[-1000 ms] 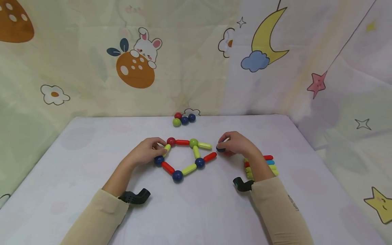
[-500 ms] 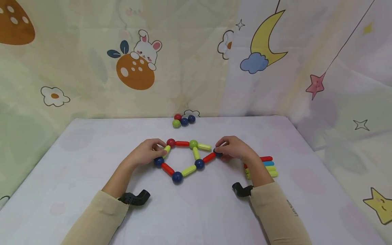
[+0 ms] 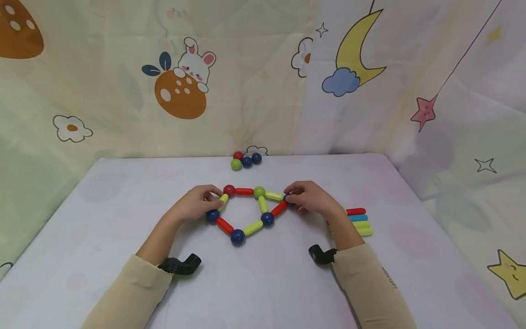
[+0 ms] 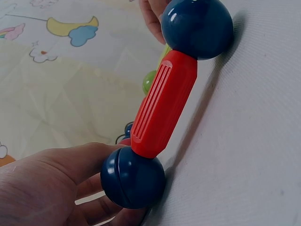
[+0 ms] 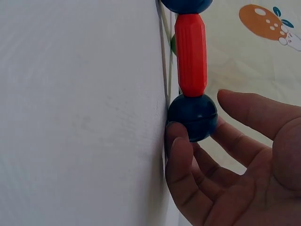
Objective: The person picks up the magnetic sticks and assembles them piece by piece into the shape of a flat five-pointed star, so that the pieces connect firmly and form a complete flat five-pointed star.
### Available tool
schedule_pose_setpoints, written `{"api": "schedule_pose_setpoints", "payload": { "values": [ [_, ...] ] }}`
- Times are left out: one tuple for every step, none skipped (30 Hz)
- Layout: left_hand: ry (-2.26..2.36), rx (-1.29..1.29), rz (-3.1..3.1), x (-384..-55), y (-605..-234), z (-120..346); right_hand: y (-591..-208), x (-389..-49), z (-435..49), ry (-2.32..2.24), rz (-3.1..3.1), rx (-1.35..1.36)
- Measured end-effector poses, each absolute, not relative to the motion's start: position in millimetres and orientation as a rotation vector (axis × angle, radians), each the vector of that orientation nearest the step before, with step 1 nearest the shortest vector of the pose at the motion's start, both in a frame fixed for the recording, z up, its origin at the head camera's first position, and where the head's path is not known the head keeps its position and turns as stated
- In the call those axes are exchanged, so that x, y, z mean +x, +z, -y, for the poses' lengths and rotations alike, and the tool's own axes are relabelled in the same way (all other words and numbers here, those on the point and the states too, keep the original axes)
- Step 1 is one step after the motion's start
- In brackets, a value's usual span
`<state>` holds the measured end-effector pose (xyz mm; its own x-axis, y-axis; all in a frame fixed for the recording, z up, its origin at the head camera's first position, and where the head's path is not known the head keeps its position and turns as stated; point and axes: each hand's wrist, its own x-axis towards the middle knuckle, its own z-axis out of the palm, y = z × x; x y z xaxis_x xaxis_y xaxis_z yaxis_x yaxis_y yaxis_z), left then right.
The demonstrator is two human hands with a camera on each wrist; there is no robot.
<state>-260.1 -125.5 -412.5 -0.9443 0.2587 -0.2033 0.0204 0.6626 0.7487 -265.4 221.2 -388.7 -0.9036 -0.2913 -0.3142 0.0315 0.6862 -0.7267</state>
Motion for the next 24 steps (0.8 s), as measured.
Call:
{"api": "schedule_pose_setpoints", "payload": {
  "values": [
    [1.161,0.219,-2.587,-260.1,-412.2,125.5,-388.4,-265.2,-220.5,-1.075,-2.498,-0.214],
    [1.163,0.215,-2.586,-260.3,-412.4,125.4,-388.4,-265.2,-219.7,-1.073,-2.502,-0.214],
    [1.160,0.216,-2.585,-260.5,-412.7,125.4,-388.2,-265.1,-219.1,-1.069,-2.503,-0.219],
    [1.161,0.215,-2.584,-260.7,-412.9,125.6,-388.2,-265.1,-218.4,-1.067,-2.505,-0.219],
    [1.160,0.219,-2.585,-261.0,-413.2,125.8,-388.2,-265.2,-217.9,-1.067,-2.505,-0.214],
    [1.160,0.221,-2.584,-261.3,-413.6,125.9,-388.3,-265.2,-217.5,-1.069,-2.505,-0.204],
    [1.159,0.223,-2.585,-261.7,-413.9,125.9,-388.1,-265.0,-217.0,-1.069,-2.507,-0.196],
    [1.157,0.221,-2.587,-261.8,-413.9,125.9,-387.7,-264.7,-216.5,-1.070,-2.511,-0.191],
    [1.155,0.222,-2.587,-261.6,-413.3,125.9,-387.7,-264.7,-216.3,-1.071,-2.516,-0.182],
    [1.152,0.224,-2.588,-261.3,-412.7,126.0,-387.5,-264.6,-216.0,-1.074,-2.520,-0.173],
    [1.150,0.226,-2.589,-261.0,-411.9,126.1,-387.7,-264.8,-215.7,-1.079,-2.525,-0.166],
    [1.148,0.224,-2.591,-260.6,-410.8,126.2,-388.0,-265.2,-215.5,-1.086,-2.529,-0.155],
    [1.144,0.224,-2.594,-260.2,-409.9,126.4,-388.2,-265.3,-215.2,-1.090,-2.535,-0.145],
    [1.139,0.224,-2.598,-259.8,-408.9,126.6,-388.8,-265.7,-215.1,-1.100,-2.538,-0.134],
    [1.136,0.226,-2.600,-259.5,-408.3,126.8,-389.5,-266.2,-214.8,-1.112,-2.540,-0.123],
    [1.134,0.225,-2.601,-259.6,-408.0,127.2,-390.0,-266.3,-214.4,-1.126,-2.542,-0.112],
    [1.133,0.222,-2.600,-259.8,-407.9,127.4,-390.6,-266.6,-213.9,-1.140,-2.546,-0.100],
    [1.131,0.220,-2.599,-260.0,-408.0,127.7,-390.7,-266.5,-213.5,-1.156,-2.549,-0.086],
    [1.133,0.216,-2.597,-260.1,-408.0,127.8,-390.7,-266.3,-212.9,-1.172,-2.554,-0.075],
    [1.139,0.209,-2.590,-260.2,-407.9,127.8,-390.8,-266.1,-212.3,-1.190,-2.558,-0.066],
    [1.147,0.203,-2.581,-260.3,-407.8,127.7,-390.9,-266.1,-211.6,-1.208,-2.562,-0.055],
    [1.153,0.203,-2.573,-260.4,-407.7,127.9,-390.8,-265.9,-211.0,-1.225,-2.565,-0.043],
    [1.160,0.204,-2.566,-260.2,-407.4,127.9,-390.8,-265.9,-210.3,-1.241,-2.567,-0.034],
    [1.163,0.208,-2.563,-260.0,-407.1,128.0,-390.6,-266.1,-209.7,-1.257,-2.569,-0.038]
  ]
}}
